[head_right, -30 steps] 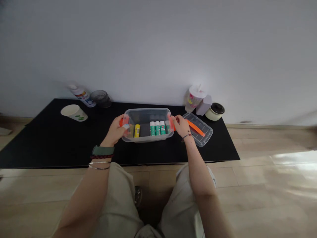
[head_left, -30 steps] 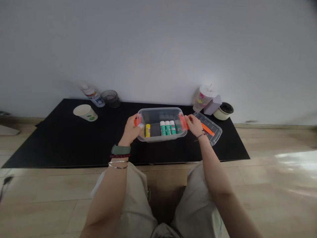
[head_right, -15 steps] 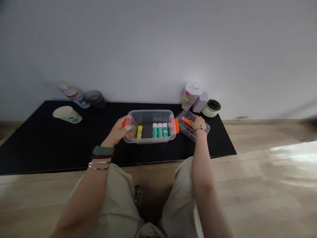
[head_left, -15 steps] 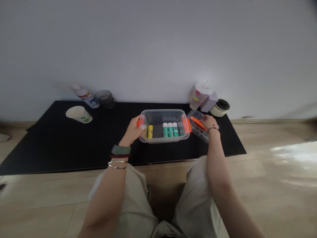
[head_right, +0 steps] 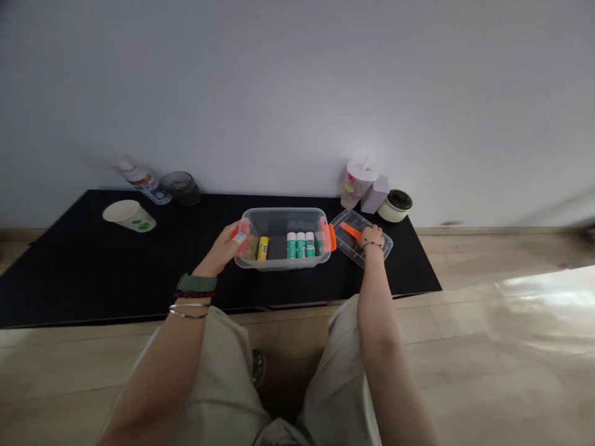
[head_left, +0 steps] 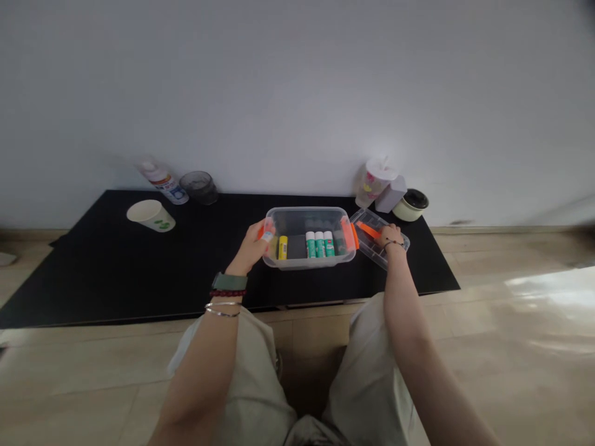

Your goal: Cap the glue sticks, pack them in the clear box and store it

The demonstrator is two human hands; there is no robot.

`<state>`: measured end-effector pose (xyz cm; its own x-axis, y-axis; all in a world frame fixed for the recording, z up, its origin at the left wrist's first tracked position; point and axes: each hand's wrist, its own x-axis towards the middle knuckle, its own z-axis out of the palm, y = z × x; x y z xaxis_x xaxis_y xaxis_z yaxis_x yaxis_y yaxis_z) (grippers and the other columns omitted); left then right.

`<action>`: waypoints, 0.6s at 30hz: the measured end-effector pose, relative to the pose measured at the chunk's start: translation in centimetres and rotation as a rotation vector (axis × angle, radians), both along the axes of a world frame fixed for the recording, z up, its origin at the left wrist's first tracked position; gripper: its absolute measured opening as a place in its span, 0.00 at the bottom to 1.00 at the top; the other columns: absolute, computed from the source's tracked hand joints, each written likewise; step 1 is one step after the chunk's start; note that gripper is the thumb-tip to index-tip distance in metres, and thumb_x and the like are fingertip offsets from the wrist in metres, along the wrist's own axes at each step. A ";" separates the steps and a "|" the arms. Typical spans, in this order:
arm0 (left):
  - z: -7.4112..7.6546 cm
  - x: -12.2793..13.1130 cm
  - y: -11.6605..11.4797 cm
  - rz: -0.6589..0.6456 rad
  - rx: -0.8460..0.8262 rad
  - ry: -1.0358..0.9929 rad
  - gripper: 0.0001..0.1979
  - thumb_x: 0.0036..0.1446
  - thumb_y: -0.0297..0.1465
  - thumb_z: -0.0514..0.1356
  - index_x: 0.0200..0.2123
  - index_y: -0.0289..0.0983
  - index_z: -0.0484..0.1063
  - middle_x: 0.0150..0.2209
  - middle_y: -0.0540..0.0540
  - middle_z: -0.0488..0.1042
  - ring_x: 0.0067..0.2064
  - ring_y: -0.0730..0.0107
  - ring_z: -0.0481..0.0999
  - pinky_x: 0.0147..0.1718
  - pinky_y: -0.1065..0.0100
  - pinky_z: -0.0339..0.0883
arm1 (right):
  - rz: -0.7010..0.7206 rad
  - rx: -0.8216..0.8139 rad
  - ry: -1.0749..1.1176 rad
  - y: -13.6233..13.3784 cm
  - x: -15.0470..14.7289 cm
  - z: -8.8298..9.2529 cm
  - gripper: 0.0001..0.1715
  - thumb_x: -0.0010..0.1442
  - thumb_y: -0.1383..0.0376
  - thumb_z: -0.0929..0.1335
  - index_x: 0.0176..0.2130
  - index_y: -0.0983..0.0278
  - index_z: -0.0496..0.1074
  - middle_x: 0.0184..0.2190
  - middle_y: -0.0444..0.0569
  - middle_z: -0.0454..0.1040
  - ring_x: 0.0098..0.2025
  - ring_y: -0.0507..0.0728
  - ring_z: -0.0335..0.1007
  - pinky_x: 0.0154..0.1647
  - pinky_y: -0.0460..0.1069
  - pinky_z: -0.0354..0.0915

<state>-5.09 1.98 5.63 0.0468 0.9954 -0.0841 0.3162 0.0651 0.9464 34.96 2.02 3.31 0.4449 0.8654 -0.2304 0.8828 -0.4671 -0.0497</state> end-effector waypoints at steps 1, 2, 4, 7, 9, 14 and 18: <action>0.0 -0.1 0.0 -0.004 -0.018 -0.036 0.25 0.56 0.49 0.60 0.49 0.38 0.73 0.42 0.42 0.77 0.48 0.52 0.76 0.40 0.58 0.75 | 0.010 0.010 -0.008 -0.1 -0.1 0.3 0.22 0.59 0.59 0.70 0.51 0.66 0.76 0.57 0.64 0.66 0.61 0.68 0.60 0.54 0.59 0.66; 0.1 -0.1 -0.1 -0.002 -0.029 -0.069 0.27 0.56 0.51 0.59 0.49 0.38 0.73 0.42 0.41 0.78 0.48 0.51 0.76 0.40 0.57 0.75 | 0.016 0.024 -0.019 -0.2 -0.1 0.6 0.24 0.58 0.57 0.71 0.50 0.67 0.76 0.56 0.64 0.67 0.60 0.68 0.61 0.53 0.59 0.66; 0.0 -0.3 -0.1 0.000 -0.041 -0.116 0.32 0.54 0.56 0.58 0.50 0.36 0.73 0.43 0.40 0.78 0.47 0.51 0.76 0.41 0.55 0.75 | 0.006 0.068 -0.045 -0.7 0.0 1.5 0.27 0.56 0.55 0.71 0.49 0.70 0.76 0.55 0.66 0.69 0.58 0.69 0.64 0.53 0.59 0.66; -0.2 -0.6 -0.1 -0.029 -0.063 -0.170 0.39 0.50 0.61 0.57 0.51 0.35 0.72 0.46 0.38 0.78 0.47 0.51 0.76 0.42 0.55 0.75 | -0.047 0.168 -0.037 -1.7 1.0 2.9 0.27 0.53 0.54 0.72 0.47 0.70 0.77 0.52 0.66 0.71 0.53 0.69 0.69 0.50 0.59 0.67; -0.3 -0.6 0.0 -0.034 -0.072 -0.186 0.41 0.48 0.63 0.58 0.52 0.34 0.72 0.47 0.38 0.78 0.47 0.51 0.77 0.41 0.56 0.75 | -0.087 0.266 0.040 -2.5 2.0 3.7 0.25 0.51 0.55 0.73 0.44 0.68 0.77 0.49 0.64 0.74 0.49 0.68 0.72 0.47 0.58 0.68; -0.7 -0.6 0.3 -0.018 -0.084 -0.197 0.39 0.50 0.60 0.58 0.51 0.34 0.71 0.46 0.38 0.78 0.47 0.53 0.77 0.41 0.56 0.74 | 0.001 0.687 0.594 -3.6 2.9 5.0 0.25 0.53 0.52 0.70 0.44 0.67 0.75 0.42 0.58 0.78 0.46 0.64 0.75 0.46 0.58 0.70; -0.6 -0.5 0.3 0.006 -0.091 -0.192 0.36 0.53 0.59 0.56 0.50 0.35 0.72 0.43 0.40 0.78 0.48 0.53 0.76 0.42 0.57 0.74 | 0.246 0.861 0.979 -3.7 1.0 6.2 0.33 0.53 0.50 0.71 0.54 0.63 0.71 0.53 0.62 0.75 0.49 0.62 0.74 0.49 0.58 0.70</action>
<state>-5.60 2.24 5.07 0.0649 0.9844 -0.1636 0.1299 0.1542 0.9795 35.92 -1.68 9.52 0.2218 0.9294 0.2951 0.3697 0.1999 -0.9074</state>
